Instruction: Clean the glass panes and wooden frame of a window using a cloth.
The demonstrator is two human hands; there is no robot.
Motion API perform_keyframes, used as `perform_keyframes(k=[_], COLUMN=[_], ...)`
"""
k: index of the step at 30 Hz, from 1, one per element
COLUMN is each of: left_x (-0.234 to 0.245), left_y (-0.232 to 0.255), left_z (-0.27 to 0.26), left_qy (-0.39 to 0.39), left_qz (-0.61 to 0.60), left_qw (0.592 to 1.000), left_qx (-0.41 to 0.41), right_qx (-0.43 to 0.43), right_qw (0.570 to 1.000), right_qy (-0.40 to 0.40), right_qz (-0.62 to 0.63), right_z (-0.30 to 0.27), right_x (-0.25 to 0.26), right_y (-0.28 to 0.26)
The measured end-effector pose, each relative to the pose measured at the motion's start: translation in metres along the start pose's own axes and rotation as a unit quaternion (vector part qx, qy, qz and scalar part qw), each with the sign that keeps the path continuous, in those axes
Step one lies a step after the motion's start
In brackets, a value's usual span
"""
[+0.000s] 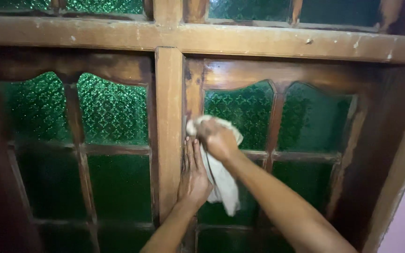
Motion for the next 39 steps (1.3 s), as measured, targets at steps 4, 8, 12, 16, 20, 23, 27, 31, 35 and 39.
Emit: perform_keyframes(k=[4,8,12,16,20,23,27,31,35,39], left_x=[-0.001,0.009,-0.007,0.011,0.019,0.009,0.0,-0.015,-0.003,-0.007], left_y=[-0.001,0.011,-0.005,0.013,0.02,0.011,0.002,-0.012,-0.002,-0.009], left_z=[-0.002,0.002,-0.002,0.005,0.005,0.001,0.001,-0.002,-0.007,-0.011], left_qy=[-0.022,-0.026,-0.024,-0.088,-0.128,-0.112,-0.022,-0.021,-0.015,-0.064], left_qz=[0.002,0.001,0.018,0.051,0.028,0.03,-0.058,-0.044,-0.067,-0.041], left_qw=[1.0,0.999,0.998,0.99,0.982,0.985,0.994,0.992,0.997,0.995], left_qx=[0.022,0.038,0.05,0.096,0.136,0.126,0.093,0.112,0.042,0.057], right_qx=[-0.024,-0.006,0.113,0.165,0.169,0.152,0.128,0.078,0.076,0.075], right_qw=[0.991,0.997,0.986,0.984,0.976,0.977,0.986,0.996,0.997,0.99], right_qy=[0.111,0.078,-0.097,-0.052,-0.123,-0.126,-0.104,-0.012,0.001,-0.06], right_qz=[-0.069,-0.022,-0.076,-0.04,0.065,0.078,0.025,-0.033,0.006,0.099], right_z=[0.038,0.013,-0.045,-0.082,-0.115,-0.125,-0.087,-0.065,-0.077,-0.105], right_x=[0.05,0.021,-0.01,-0.013,-0.029,-0.033,0.006,0.011,-0.01,-0.024], right_y=[-0.004,0.002,-0.009,-0.025,-0.034,-0.038,-0.041,-0.03,-0.03,-0.046])
Point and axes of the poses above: each hand's wrist, its own z-axis towards the middle knuckle, its own x-axis out of the back of the hand, y = z × x, the point moved 1 cm from there along z, towards the middle knuckle, and after that the axes turned 5 degrees about -z, right-handed, at the moved point
